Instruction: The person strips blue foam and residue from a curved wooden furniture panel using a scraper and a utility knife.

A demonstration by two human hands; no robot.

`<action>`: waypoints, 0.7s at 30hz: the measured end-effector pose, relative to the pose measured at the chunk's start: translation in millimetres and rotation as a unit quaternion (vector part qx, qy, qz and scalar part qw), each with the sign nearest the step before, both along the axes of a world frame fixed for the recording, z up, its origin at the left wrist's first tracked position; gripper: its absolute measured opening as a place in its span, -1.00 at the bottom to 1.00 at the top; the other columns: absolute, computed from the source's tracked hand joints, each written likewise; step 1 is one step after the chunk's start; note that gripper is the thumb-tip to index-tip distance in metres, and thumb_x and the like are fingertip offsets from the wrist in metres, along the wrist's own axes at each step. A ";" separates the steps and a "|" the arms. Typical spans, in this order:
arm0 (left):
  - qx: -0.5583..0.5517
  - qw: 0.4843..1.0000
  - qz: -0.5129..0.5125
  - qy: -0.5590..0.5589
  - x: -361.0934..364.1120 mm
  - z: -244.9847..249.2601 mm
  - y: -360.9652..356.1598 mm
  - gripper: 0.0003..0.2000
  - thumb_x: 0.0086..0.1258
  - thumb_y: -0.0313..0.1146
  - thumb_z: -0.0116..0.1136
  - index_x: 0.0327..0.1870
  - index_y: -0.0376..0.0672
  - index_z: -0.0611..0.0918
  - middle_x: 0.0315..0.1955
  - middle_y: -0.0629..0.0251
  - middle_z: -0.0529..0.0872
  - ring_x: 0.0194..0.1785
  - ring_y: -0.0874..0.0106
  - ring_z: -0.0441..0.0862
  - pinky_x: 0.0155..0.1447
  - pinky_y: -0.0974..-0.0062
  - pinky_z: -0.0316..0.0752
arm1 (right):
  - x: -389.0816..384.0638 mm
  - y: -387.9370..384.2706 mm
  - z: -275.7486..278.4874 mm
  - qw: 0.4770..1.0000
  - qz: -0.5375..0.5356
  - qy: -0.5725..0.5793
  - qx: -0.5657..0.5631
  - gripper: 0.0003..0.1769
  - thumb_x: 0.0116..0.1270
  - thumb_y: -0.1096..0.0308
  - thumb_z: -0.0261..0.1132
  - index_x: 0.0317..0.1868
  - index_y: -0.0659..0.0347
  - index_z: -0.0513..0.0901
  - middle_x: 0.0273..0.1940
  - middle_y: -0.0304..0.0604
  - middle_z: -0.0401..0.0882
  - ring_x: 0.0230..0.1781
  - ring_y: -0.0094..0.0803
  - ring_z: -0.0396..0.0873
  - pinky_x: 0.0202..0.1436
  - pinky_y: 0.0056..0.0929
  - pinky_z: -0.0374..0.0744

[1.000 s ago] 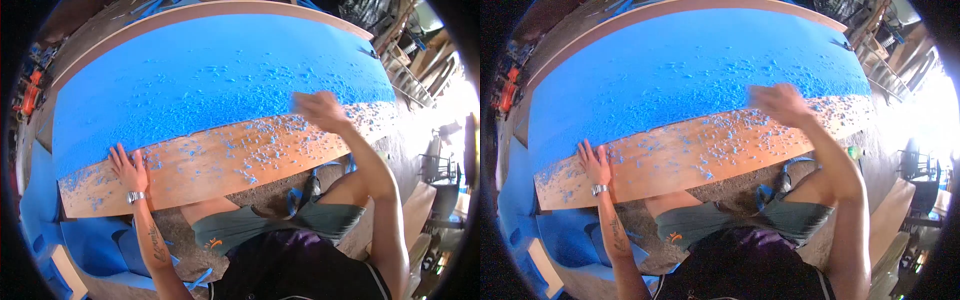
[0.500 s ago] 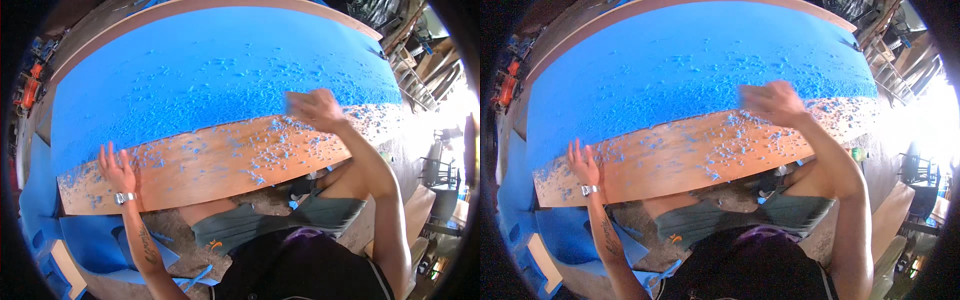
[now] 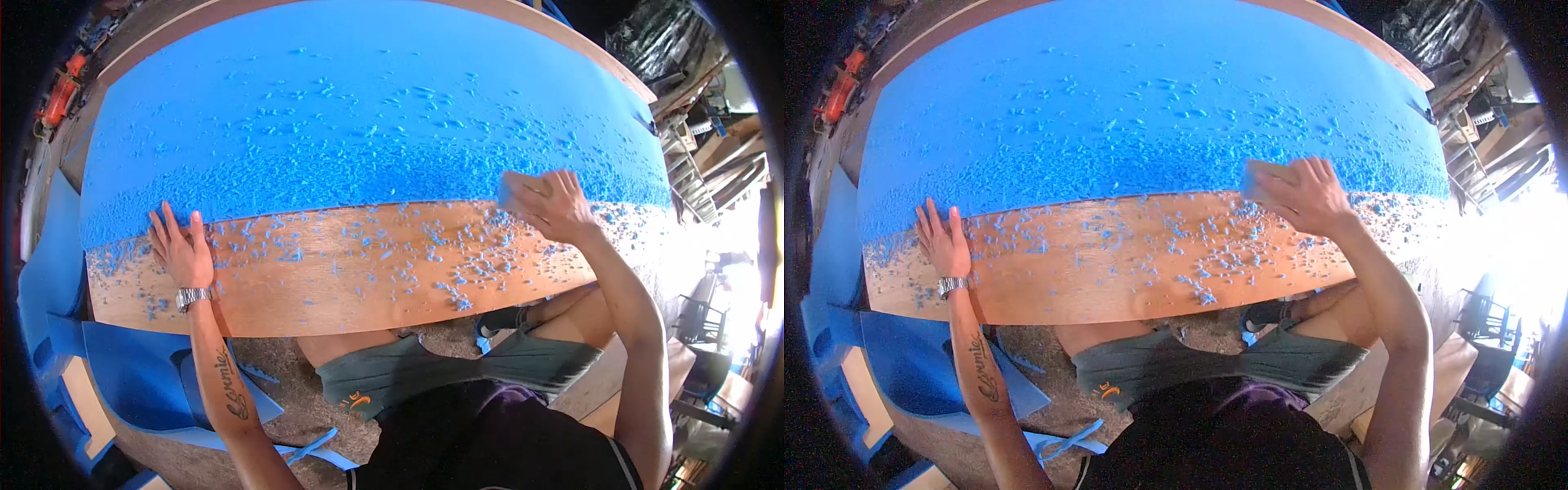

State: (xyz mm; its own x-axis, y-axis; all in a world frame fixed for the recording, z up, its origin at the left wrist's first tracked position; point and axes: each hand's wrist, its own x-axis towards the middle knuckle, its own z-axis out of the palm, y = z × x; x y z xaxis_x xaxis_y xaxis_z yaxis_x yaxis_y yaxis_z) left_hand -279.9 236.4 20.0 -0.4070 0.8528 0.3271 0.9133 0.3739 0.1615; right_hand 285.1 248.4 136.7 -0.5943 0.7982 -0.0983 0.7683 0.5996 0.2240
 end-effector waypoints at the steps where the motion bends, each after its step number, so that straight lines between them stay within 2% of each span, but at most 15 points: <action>1: 0.004 1.000 -0.009 -0.005 2.3 0.4 1.0 -0.36 0.41 0.20 -0.23 0.42 0.05 0.22 0.45 0.11 0.04 0.47 -0.02 -0.05 0.44 -0.07 -0.12 | -13.4 6.9 -7.8 0.995 0.079 0.065 0.003 -0.49 0.23 0.00 0.21 0.23 -0.39 0.45 0.26 -0.35 0.39 -0.12 -0.23 0.42 -0.11 -0.12 0.38; 3: 0.010 0.999 -0.027 -0.014 -4.7 -3.6 1.2 -0.36 0.41 0.19 -0.22 0.42 0.04 0.21 0.45 0.10 0.03 0.48 -0.01 -0.06 0.44 -0.06 -0.12 | -80.6 17.7 -24.9 0.993 0.066 0.099 0.000 -0.56 0.28 -0.05 0.14 0.20 -0.42 0.46 0.02 -0.16 0.47 -0.01 -0.16 0.40 0.06 -0.14 0.37; 4: 0.017 0.999 -0.037 -0.022 -8.7 -7.2 1.2 -0.36 0.41 0.19 -0.22 0.42 0.04 0.21 0.45 0.10 0.03 0.48 -0.01 -0.06 0.44 -0.05 -0.11 | -115.1 29.1 -35.9 0.981 0.126 0.147 -0.021 -0.53 0.31 -0.07 0.09 0.23 -0.32 0.43 0.04 -0.15 0.47 0.04 -0.19 0.38 0.15 -0.13 0.34; 5: 0.022 0.999 -0.041 -0.020 -12.2 -9.5 1.4 -0.36 0.41 0.19 -0.22 0.42 0.04 0.21 0.45 0.10 0.04 0.48 -0.01 -0.05 0.45 -0.04 -0.11 | -145.4 38.2 -46.1 0.958 0.158 0.238 0.012 -0.51 0.33 -0.08 0.05 0.25 -0.24 0.41 0.02 -0.12 0.46 0.07 -0.17 0.36 0.17 -0.08 0.33; 8: 0.019 0.999 -0.050 -0.011 -13.0 -10.9 3.0 -0.36 0.42 0.18 -0.22 0.42 0.03 0.22 0.44 0.09 0.06 0.47 -0.02 -0.03 0.45 -0.04 -0.11 | -134.0 36.0 -43.2 0.990 0.060 0.100 -0.079 -0.51 0.35 -0.11 0.03 0.26 -0.27 0.41 0.12 -0.29 0.47 -0.03 -0.19 0.42 0.07 -0.09 0.39; 10: 0.020 0.999 -0.033 0.000 -10.9 -9.5 0.7 -0.37 0.42 0.18 -0.22 0.42 0.02 0.23 0.43 0.08 0.08 0.46 -0.02 -0.01 0.44 -0.05 -0.10 | -51.6 20.4 -41.5 0.993 0.012 0.056 -0.100 -0.55 0.40 -0.07 -0.05 0.22 -0.23 0.46 0.25 -0.40 0.39 0.05 -0.24 0.40 0.14 -0.11 0.36; 11: 0.025 0.999 -0.030 0.022 -8.3 -9.3 0.3 -0.37 0.42 0.18 -0.22 0.41 0.02 0.25 0.42 0.09 0.12 0.45 -0.03 0.04 0.43 -0.06 -0.07 | -20.5 9.4 -15.6 0.980 -0.086 0.019 -0.176 -0.55 0.40 -0.07 -0.06 0.24 -0.24 0.43 0.31 -0.45 0.34 -0.04 -0.24 0.45 0.13 -0.17 0.37; 12: 0.017 0.999 -0.029 0.025 -6.9 -10.0 -0.1 -0.37 0.42 0.18 -0.22 0.40 0.00 0.25 0.42 0.07 0.12 0.44 -0.04 0.05 0.43 -0.05 -0.06 | 32.1 -9.3 -24.2 0.993 -0.086 -0.012 -0.078 -0.53 0.38 -0.05 0.01 0.25 -0.18 0.45 0.31 -0.44 0.36 -0.11 -0.22 0.47 0.09 -0.20 0.38; 13: 0.012 0.999 -0.023 0.032 -7.0 -11.6 0.5 -0.36 0.42 0.18 -0.23 0.40 -0.02 0.25 0.42 0.05 0.12 0.44 -0.04 0.05 0.43 -0.05 -0.05 | 75.3 -21.9 -26.8 0.994 -0.092 -0.004 -0.054 -0.50 0.34 -0.04 0.08 0.23 -0.10 0.48 0.28 -0.41 0.39 -0.11 -0.20 0.46 0.04 -0.17 0.38; 14: 0.009 0.999 -0.013 0.042 -8.6 -12.1 2.9 -0.36 0.42 0.18 -0.23 0.40 -0.04 0.26 0.42 0.03 0.12 0.44 -0.05 0.06 0.42 -0.04 -0.03 | 76.8 -34.5 -10.8 0.992 -0.125 -0.029 -0.017 -0.47 0.27 -0.05 0.16 0.18 -0.02 0.52 0.25 -0.34 0.43 -0.13 -0.16 0.44 0.00 -0.15 0.38; 15: 0.038 0.999 -0.023 0.024 -9.0 -12.3 4.1 -0.35 0.42 0.18 -0.23 0.40 -0.08 0.25 0.41 -0.01 0.12 0.43 -0.06 0.07 0.42 -0.03 -0.02 | 79.3 -31.3 -15.4 0.996 -0.077 0.026 0.024 -0.47 0.23 -0.08 0.21 0.17 -0.06 0.52 0.20 -0.28 0.47 -0.16 -0.16 0.43 -0.01 -0.11 0.37; 18: 0.114 0.991 -0.022 -0.065 -20.7 -19.8 2.0 -0.33 0.42 0.16 -0.21 0.39 -0.17 0.25 0.40 -0.09 0.11 0.43 -0.07 0.06 0.43 0.01 0.00 | -36.5 6.0 -28.5 0.986 0.070 0.126 0.084 -0.43 0.12 -0.04 0.33 0.18 -0.22 0.51 -0.07 -0.05 0.47 -0.06 -0.06 0.38 -0.03 -0.04 0.38; 19: 0.122 0.988 -0.017 -0.091 -19.9 -13.4 1.4 -0.33 0.43 0.16 -0.22 0.39 -0.17 0.25 0.40 -0.08 0.11 0.44 -0.06 0.04 0.43 0.00 -0.01 | -95.8 19.0 -26.8 0.979 0.082 0.185 0.029 -0.46 0.16 -0.07 0.30 0.18 -0.27 0.51 -0.13 -0.05 0.46 -0.05 -0.07 0.40 -0.02 -0.04 0.40; 21: 0.140 0.978 -0.015 -0.155 -10.7 -6.0 -0.4 -0.33 0.43 0.15 -0.22 0.39 -0.16 0.24 0.41 -0.06 0.10 0.45 -0.04 0.02 0.43 -0.01 -0.03 | -203.4 38.4 -42.5 0.961 0.127 0.242 0.034 -0.49 0.25 -0.12 0.18 0.20 -0.26 0.47 -0.14 -0.04 0.45 -0.07 -0.09 0.42 0.03 -0.06 0.41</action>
State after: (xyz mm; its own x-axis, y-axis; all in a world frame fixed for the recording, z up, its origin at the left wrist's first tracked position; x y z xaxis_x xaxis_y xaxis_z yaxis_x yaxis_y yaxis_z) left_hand -290.6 236.0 14.0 -0.5003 0.7603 0.4143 0.8140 0.2499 0.5244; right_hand 81.7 286.8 94.1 -0.7345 0.6154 0.2861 0.6227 0.7787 -0.0764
